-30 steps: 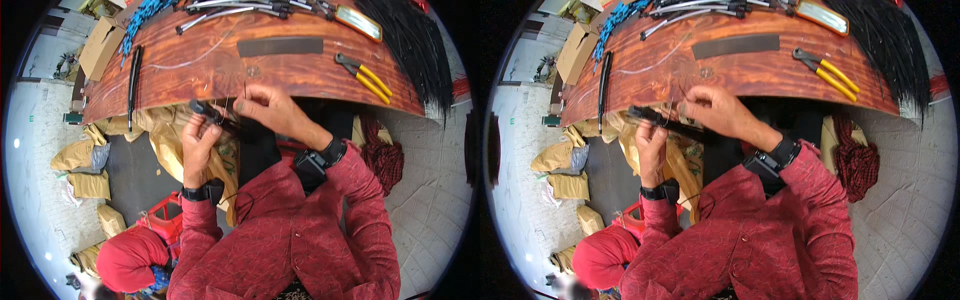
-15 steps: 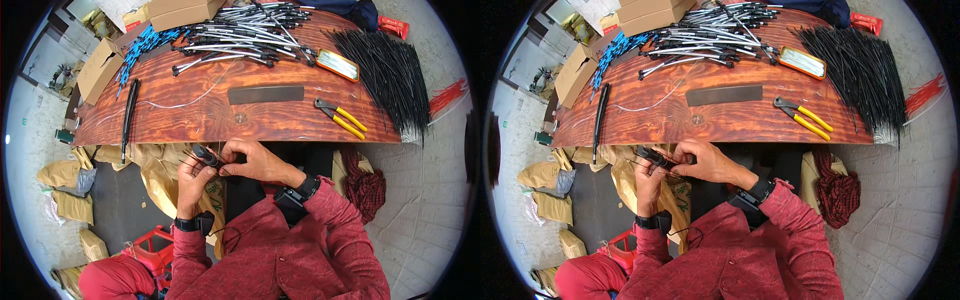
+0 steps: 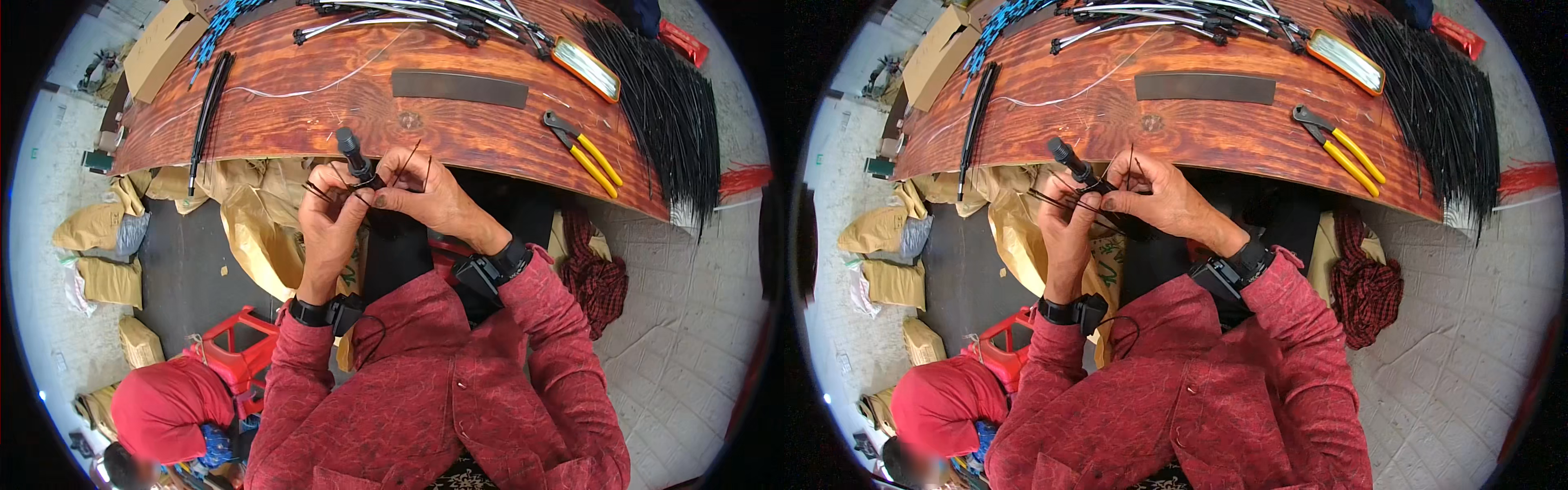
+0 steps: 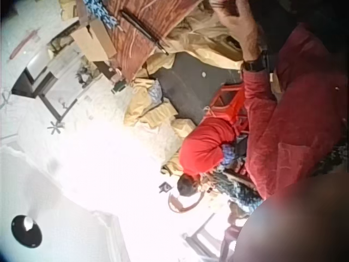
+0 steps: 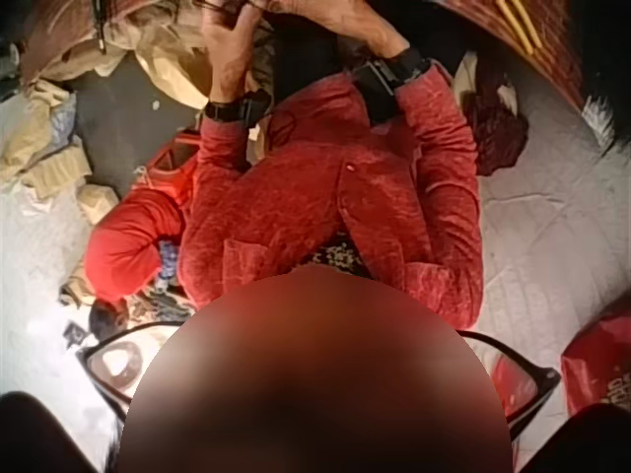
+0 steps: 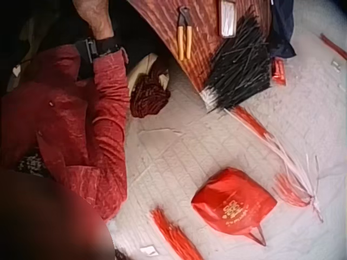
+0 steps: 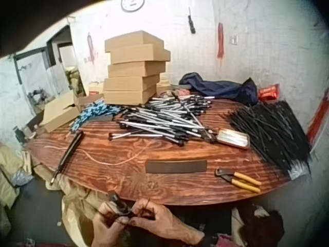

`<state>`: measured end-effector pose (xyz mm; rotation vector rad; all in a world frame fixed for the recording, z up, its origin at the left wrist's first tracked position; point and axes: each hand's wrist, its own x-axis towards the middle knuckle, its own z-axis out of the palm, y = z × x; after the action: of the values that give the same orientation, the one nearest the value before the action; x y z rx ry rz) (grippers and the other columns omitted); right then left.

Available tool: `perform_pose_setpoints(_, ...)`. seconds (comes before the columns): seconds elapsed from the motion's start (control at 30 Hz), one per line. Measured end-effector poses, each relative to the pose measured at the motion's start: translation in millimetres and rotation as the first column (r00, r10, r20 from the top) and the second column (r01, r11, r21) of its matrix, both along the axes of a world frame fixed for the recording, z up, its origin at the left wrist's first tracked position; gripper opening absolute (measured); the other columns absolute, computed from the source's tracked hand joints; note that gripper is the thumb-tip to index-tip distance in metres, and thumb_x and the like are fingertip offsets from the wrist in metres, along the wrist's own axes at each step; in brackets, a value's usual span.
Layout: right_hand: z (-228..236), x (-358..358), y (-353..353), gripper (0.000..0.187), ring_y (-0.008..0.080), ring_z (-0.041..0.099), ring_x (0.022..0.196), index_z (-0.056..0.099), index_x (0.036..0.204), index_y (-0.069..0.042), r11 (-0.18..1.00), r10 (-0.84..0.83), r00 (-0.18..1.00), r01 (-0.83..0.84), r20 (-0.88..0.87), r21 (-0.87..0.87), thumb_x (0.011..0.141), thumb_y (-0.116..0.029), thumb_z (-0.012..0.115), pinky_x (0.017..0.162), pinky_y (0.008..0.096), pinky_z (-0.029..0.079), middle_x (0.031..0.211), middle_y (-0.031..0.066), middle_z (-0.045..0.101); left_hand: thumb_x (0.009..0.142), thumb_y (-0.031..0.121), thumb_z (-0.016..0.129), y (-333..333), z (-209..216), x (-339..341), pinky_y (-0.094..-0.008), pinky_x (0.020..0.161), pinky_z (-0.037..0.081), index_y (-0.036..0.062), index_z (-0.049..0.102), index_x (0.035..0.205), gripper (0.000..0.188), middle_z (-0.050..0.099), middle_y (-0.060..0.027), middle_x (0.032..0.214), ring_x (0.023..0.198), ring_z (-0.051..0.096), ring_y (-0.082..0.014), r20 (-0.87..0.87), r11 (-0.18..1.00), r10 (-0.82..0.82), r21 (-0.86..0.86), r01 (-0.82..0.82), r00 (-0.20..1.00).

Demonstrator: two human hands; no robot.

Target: Assembling and organizing bundles of cable ties at a factory workstation.

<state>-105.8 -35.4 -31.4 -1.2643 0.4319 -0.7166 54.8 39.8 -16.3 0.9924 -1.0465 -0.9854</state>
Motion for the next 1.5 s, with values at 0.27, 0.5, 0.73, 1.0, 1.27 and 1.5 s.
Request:
perform_pose_setpoints(0.27,2.3,6.1,7.7,0.019,0.0062,0.056,0.085,0.056,0.094,-0.006,0.989,0.073,0.994,-0.083,0.083,0.125,0.085,-0.004,0.073,0.08,0.0218,0.047,0.092,-0.0023,0.056,0.086,0.022,0.074,3.3,2.0,27.1,-0.0222,0.077,0.043,0.0066,0.058,0.097,0.025,0.057,0.0021,0.091,0.082,0.052,-0.0068,-0.046,0.976,-0.11,0.185,0.117,0.993)
perform_pose_setpoints(0.5,-0.6,12.6,7.9,0.019,0.0059,0.056,0.085,0.056,0.093,-0.006,0.983,0.124,0.988,-0.135,0.091,0.128,0.084,-0.004,0.073,0.08,0.022,0.047,0.091,-0.0025,0.056,0.084,0.031,0.076,-1.9,-1.2,30.9,-0.0222,0.074,0.041,0.0063,0.059,0.093,0.032,0.054,0.0037,0.085,0.08,0.049,-0.0066,0.045,0.984,-0.099,0.155,0.091,0.994)
perform_pose_setpoints(0.73,-4.5,17.3,8.3,0.024,0.0047,0.053,0.086,0.057,0.095,-0.005,0.964,0.113,0.98,-0.149,0.165,0.222,0.083,-0.011,0.076,0.079,0.0218,0.045,0.092,-0.0033,0.054,0.082,0.038,0.076,-6.6,-5.8,37.8,-0.0243,0.071,0.038,0.0059,0.057,0.089,0.038,0.051,0.004,0.083,0.076,0.046,-0.0076,0.065,0.969,-0.247,0.012,0.246,0.967)
perform_pose_setpoints(1.0,-3.0,21.6,12.7,0.025,0.0048,0.051,0.085,0.055,0.096,-0.005,0.98,0.016,0.994,-0.036,0.104,0.193,0.082,-0.009,0.077,0.079,0.0223,0.045,0.09,-0.0035,0.054,0.082,0.041,0.076,-8.4,-5.3,33.8,-0.025,0.071,0.039,0.0033,0.058,0.089,0.042,0.053,0.0028,0.084,0.077,0.048,-0.0085,-0.084,0.972,-0.233,-0.012,0.233,0.969)
perform_pose_setpoints(1.27,1.5,20.0,10.5,0.021,0.006,0.052,0.083,0.057,0.09,-0.003,0.986,-0.038,0.997,0.026,-0.068,-0.167,0.081,-0.006,0.076,0.078,0.0235,0.046,0.088,-0.0027,0.055,0.087,0.051,0.066,-7.1,-8.0,34.3,-0.0285,0.075,0.045,0.0028,0.054,0.094,0.05,0.055,-0.0035,0.088,0.083,0.055,-0.0141,-0.008,0.99,-0.085,0.108,0.085,0.996)
perform_pose_setpoints(1.5,-1.9,23.0,9.9,0.02,0.0057,0.052,0.082,0.058,0.092,-0.001,0.982,-0.075,0.997,0.069,-0.027,-0.173,0.082,-0.006,0.075,0.076,0.023,0.046,0.087,-0.0027,0.055,0.079,0.052,0.075,-12.7,-21.3,46.2,-0.026,0.074,0.043,0.0046,0.059,0.084,0.05,0.06,-0.0012,0.087,0.078,0.053,-0.0093,-0.025,0.993,-0.062,0.096,0.064,0.998)
